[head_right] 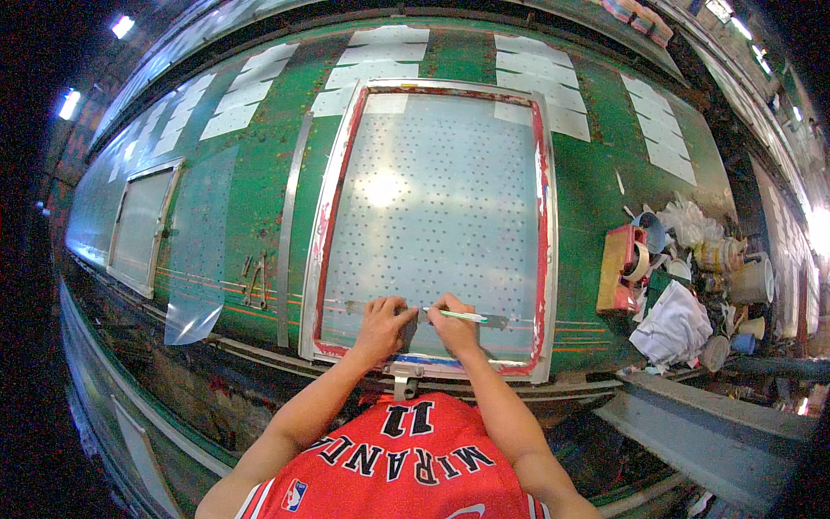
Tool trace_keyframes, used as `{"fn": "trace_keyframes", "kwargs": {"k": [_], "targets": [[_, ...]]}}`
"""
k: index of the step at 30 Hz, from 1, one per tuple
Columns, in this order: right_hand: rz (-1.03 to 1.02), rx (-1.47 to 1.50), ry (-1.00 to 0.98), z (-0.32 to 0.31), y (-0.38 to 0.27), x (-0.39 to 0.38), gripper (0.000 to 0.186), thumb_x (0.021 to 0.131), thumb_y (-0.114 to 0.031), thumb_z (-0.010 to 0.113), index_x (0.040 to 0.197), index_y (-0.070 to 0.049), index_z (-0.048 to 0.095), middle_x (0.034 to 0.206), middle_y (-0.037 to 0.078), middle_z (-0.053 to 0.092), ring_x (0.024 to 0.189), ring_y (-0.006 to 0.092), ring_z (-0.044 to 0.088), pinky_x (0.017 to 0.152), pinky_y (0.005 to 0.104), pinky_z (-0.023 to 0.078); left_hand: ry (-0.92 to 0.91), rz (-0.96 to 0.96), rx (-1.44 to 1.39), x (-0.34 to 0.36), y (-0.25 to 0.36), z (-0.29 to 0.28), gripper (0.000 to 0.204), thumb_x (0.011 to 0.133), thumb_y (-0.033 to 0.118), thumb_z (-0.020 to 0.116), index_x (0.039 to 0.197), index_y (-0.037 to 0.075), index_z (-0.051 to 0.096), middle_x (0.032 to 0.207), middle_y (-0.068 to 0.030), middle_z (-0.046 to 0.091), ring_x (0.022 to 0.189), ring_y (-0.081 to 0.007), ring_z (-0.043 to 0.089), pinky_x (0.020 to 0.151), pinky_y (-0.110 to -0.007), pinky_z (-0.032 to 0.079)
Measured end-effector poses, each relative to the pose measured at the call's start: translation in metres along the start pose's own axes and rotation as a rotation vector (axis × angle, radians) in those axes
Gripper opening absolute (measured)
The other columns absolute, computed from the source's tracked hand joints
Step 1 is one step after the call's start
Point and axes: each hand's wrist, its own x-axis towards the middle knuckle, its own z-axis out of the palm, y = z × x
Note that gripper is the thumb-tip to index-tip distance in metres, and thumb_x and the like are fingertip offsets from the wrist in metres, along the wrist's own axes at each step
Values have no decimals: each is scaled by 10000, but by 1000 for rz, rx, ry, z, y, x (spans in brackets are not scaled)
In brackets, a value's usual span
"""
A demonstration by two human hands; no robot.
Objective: The person uses a ruler and a white marker to draw straight lines on a perforated translucent screen panel. After marking, they lift the panel, place it aside, and then pick up another screen panel with a wooden frame, positioning it on the workbench.
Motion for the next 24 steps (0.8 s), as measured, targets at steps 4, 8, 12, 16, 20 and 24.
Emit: {"fn": "trace_keyframes", "kwargs": {"k": [4,8,12,16,20,24], "targets": [[-48,-45,11,-2,0,-2,142,832,-146,678,815,-7,656,678,104,701,608,184,669,608,346,524,13,-3,-1,0,0,2,542,692,35,720,1224,133,682,1165,-91,590,1146,-307,559,974,-476,409],[-52,-109,-7,-1,1,-6,169,836,-194,699,842,-27,677,727,134,720,665,239,705,662,376,539,14,0,-7,0,-1,2,535,693,39,722,1220,129,688,1164,-93,590,1146,-308,559,974,-472,411],[-15,46,31,-2,3,-11,175,847,-203,713,853,-32,676,722,135,713,663,237,694,657,381,533,7,8,19,1,-1,2,544,688,37,727,1223,130,685,1167,-92,589,1145,-306,560,975,-469,410],[-8,16,34,-5,6,-10,163,846,-192,717,873,-36,676,721,128,711,668,241,694,661,392,534,-16,-4,8,1,0,1,555,683,30,728,1227,131,682,1171,-90,586,1146,-305,561,972,-469,410],[-97,-98,43,-2,9,-10,162,829,-186,736,872,-43,671,725,139,707,677,285,702,666,409,538,15,7,8,1,-1,1,561,680,23,730,1228,135,679,1171,-86,584,1146,-304,560,970,-472,409],[-102,-115,52,-1,9,-10,170,809,-185,757,859,-49,667,731,155,704,683,331,700,669,430,539,1,-4,7,1,-1,1,558,686,17,729,1229,135,676,1174,-83,582,1152,-303,557,974,-473,407]]}}
